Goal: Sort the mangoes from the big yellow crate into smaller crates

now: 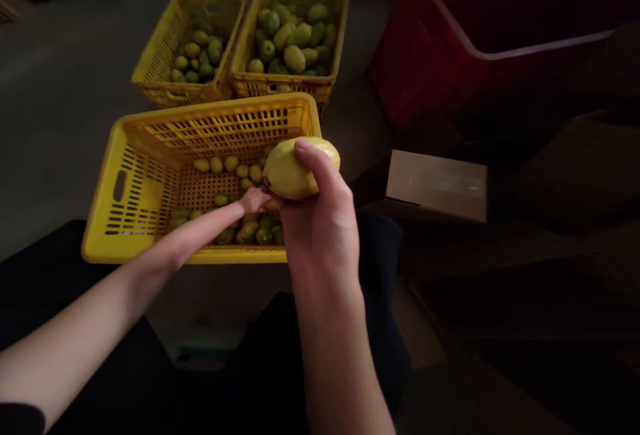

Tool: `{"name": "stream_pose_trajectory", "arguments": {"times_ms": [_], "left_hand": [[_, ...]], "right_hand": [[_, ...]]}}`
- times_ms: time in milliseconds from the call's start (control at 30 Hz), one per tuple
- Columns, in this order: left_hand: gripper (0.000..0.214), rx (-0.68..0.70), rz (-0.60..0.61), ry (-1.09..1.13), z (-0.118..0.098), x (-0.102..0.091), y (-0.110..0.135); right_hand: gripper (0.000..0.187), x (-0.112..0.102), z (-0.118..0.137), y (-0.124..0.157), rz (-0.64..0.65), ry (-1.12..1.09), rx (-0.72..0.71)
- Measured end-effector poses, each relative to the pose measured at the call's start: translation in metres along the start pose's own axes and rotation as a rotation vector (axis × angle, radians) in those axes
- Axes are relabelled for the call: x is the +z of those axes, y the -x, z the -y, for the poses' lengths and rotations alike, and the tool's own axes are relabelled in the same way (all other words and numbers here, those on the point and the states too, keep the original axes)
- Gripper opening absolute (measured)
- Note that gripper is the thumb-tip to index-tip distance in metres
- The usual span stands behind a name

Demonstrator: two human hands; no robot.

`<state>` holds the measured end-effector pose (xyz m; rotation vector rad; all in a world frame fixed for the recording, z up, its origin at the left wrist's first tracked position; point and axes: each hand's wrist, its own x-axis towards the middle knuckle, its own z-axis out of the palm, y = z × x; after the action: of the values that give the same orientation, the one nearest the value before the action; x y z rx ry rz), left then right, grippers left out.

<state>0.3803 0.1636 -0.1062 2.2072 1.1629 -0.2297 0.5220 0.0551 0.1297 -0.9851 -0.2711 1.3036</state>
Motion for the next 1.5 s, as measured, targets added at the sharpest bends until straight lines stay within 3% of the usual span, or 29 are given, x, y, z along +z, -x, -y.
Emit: {"name": "stream_pose_trajectory", "arguments": {"times_ms": [67,133,233,300,367,467,533,667,767,833,933,1033,1133,1267,1400,1500], "left_hand": [[0.055,-0.034,-0.074,-0.002,0.008,-0.017,0.021],[0.063,-0.078,-0.223,0.126,0.015,-0.039,0.049],[0.063,-0.104,-0.409,0.671,0.023,-0.078,0.103],[0.057,-0.133,-0.374,1.134,0.026,-0.102,0.141],[0.047,-0.176,-0.31,1.453,0.029,-0.119,0.177],[0.033,-0.242,-0.33,1.667,0.036,-0.13,0.217],[0.027,-0.322,-0.376,1.822,0.041,-0.128,0.232],[0.017,-0.396,-0.519,2.053,0.051,-0.119,0.246],[0.014,-0.296,-0.583,2.035,0.054,-0.115,0.256],[0.024,-0.21,-0.605,1.967,0.055,-0.114,0.264],[0.042,-0.169,-0.605,1.834,0.053,-0.111,0.277],[0.049,-0.2,-0.505,1.714,0.049,-0.108,0.284],[0.058,-0.199,-0.435,1.658,0.042,-0.104,0.281],[0.054,-0.174,-0.527,1.74,0.035,-0.095,0.263],[0.037,-0.131,-0.551,1.871,0.034,-0.083,0.25],[0.042,-0.092,-0.547,1.841,0.036,-0.08,0.25]], "right_hand": [[0.019,0.009,-0.011,-0.003,0.022,0.028,-0.027],[0.031,0.02,-0.023,-0.005,0.013,0.058,-0.02],[0.044,0.035,-0.043,-0.006,-0.004,0.189,-0.017],[0.048,0.044,-0.058,-0.006,-0.006,0.296,0.004],[0.047,0.051,-0.075,-0.005,0.031,0.353,0.086],[0.041,0.06,-0.098,-0.002,0.123,0.432,0.229],[0.04,0.064,-0.111,0.003,0.157,0.534,0.242],[0.042,0.068,-0.126,0.011,0.226,0.749,0.153],[0.051,0.068,-0.13,0.012,0.262,0.872,0.115],[0.057,0.067,-0.132,0.011,0.284,0.944,0.087],[0.067,0.063,-0.134,0.011,0.293,1.001,0.047],[0.069,0.059,-0.135,0.012,0.316,1.002,0.022],[0.065,0.057,-0.136,0.016,0.445,0.967,-0.044],[0.065,0.058,-0.142,0.022,0.628,0.877,-0.074],[0.073,0.061,-0.15,0.025,0.613,0.797,-0.033],[0.076,0.062,-0.148,0.024,0.608,0.764,-0.006]]}}
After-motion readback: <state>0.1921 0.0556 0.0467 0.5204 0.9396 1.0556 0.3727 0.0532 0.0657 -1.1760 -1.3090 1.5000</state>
